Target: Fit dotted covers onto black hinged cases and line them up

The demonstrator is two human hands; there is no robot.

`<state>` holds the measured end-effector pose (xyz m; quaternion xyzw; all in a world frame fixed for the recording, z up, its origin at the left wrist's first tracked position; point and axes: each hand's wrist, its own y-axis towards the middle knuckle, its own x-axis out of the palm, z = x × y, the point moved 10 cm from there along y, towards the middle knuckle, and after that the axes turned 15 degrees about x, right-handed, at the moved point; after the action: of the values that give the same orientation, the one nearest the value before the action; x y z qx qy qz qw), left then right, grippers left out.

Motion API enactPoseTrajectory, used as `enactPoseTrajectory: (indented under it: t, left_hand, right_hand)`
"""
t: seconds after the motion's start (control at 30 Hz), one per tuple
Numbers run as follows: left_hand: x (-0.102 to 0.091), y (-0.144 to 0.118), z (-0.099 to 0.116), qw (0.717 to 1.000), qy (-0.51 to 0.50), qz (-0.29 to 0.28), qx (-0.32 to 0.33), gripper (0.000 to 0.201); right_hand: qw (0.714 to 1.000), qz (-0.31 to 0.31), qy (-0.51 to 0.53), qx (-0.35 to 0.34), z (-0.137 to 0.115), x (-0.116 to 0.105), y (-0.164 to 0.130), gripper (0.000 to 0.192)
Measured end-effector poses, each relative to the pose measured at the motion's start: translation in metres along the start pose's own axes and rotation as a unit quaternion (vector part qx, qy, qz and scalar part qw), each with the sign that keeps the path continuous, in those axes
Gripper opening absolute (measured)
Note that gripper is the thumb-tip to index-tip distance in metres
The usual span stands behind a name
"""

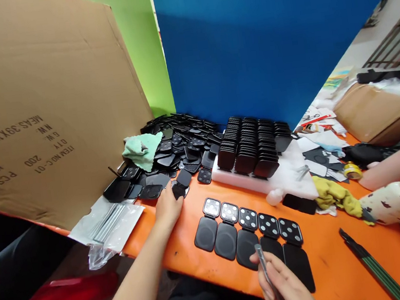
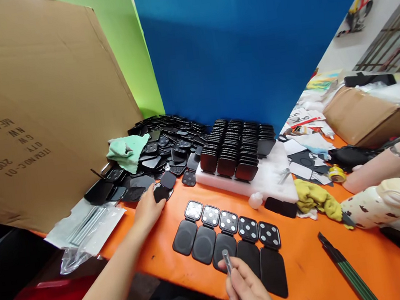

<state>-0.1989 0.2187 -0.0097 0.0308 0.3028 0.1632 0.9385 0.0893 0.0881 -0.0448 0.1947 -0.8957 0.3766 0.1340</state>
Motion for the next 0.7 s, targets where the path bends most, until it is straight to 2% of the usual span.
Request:
enactPoseTrajectory:
  t: [0.07,0.13,0.23,0.27,0.33,0.4,0.43,0.47,0.57,0.7]
  left_hand:
    - [0.007,-0.012,0.010,0.998,-0.058,-0.038,-0.008,0.049]
    - [0.021,-0.035,0.027,0.987,-0.132,-0.094,-0.016,0.036]
    - [0.053,-0.085,0.057,0.951,-0.245,-0.184,-0.042,0.039]
    - [0.068,-0.106,0.066,0.925,-0.299,-0.224,-0.066,0.038]
    - [0.106,-0.158,0.084,0.808,-0.450,-0.334,-0.182,0.034]
    - [0.128,-0.198,0.100,0.709,-0.520,-0.401,-0.257,0.032]
    - [0.134,-0.208,0.105,0.690,-0.532,-0.410,-0.268,0.032]
    - [0.137,-0.211,0.110,0.686,-0.543,-0.408,-0.262,0.034]
    - [0.137,-0.205,0.122,0.695,-0.577,-0.373,-0.212,0.046]
    - [0.138,-0.202,0.122,0.719,-0.548,-0.376,-0.201,0.046]
  right_hand:
    - [1.000,0.028,-0.008,-0.008,-0.003,-0.005,0.001,0.048]
    - [0.997,0.077,-0.007,-0.008,-0.008,-0.014,0.001,0.045]
    - [0.990,0.130,0.034,-0.034,-0.020,-0.027,-0.002,0.046]
    - [0.990,0.126,0.051,-0.050,-0.025,-0.029,-0.003,0.051]
    - [0.989,0.098,0.073,-0.078,-0.033,-0.031,-0.003,0.056]
    - [0.992,0.064,0.060,-0.093,-0.039,-0.031,-0.002,0.046]
    - [0.993,0.062,0.041,-0.096,-0.041,-0.032,-0.002,0.040]
    - [0.992,0.074,0.016,-0.097,-0.043,-0.035,-0.002,0.038]
    - [0.981,0.149,-0.066,-0.102,-0.051,-0.044,-0.007,0.036]
    - [0.947,0.248,-0.131,-0.156,-0.064,-0.050,-0.026,0.041]
